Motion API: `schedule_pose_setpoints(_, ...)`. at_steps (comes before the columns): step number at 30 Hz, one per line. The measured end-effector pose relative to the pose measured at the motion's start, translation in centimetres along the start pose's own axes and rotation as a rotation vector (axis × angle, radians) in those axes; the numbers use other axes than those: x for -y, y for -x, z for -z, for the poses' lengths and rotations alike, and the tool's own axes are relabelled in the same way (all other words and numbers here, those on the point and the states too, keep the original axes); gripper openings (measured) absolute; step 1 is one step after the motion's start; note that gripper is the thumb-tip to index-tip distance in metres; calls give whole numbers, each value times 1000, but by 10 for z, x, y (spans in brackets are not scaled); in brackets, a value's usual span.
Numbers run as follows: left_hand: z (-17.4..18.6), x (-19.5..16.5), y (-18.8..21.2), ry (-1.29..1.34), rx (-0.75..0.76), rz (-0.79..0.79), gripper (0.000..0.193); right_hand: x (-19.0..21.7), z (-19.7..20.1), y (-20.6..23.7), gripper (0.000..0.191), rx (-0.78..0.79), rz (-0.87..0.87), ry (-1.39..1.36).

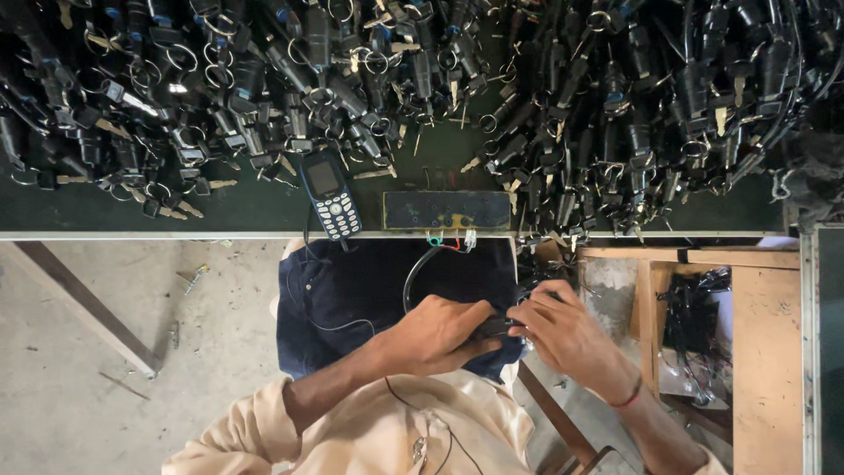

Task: The person sits at a workbench and assembles a small electrical connector, threading red and green wires into a white connector housing and pressing the contacts into place by hand. They handle the wired connector repeatedly, then press buttons on a mobile phone resting on the bench while holding the connector.

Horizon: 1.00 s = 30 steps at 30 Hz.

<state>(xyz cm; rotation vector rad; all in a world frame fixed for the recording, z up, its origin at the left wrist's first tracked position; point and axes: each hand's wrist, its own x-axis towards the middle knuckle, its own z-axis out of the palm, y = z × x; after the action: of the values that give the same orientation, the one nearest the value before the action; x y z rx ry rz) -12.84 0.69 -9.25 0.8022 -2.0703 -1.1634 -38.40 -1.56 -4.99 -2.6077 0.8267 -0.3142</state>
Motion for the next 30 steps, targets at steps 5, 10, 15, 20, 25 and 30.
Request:
schedule_pose_setpoints(5,7,-4,2,51,-80,87,28,-32,48,37,15,-470,-332,-448)
schedule_pose_setpoints(10,0,-7,3,113,-159,111,36,-18,29,24,19,-988,-359,-1103)
schedule_pose_setpoints(15,-12,-4,-2,49,-190,98,33,41,-76,-52,25,-1037,-437,-1046)
schedule_pose_setpoints(20,-4,1,11,68,-238,52,39,51,-78,-69,19,-838,-321,-1039)
schedule_pose_setpoints(25,-6,6,8,80,-208,136,38,38,-74,-64,23,-1051,-290,-1127)
schedule_pose_setpoints(30,-7,21,7,161,-134,172,36,35,-95,-63,20,-1084,-278,-1160)
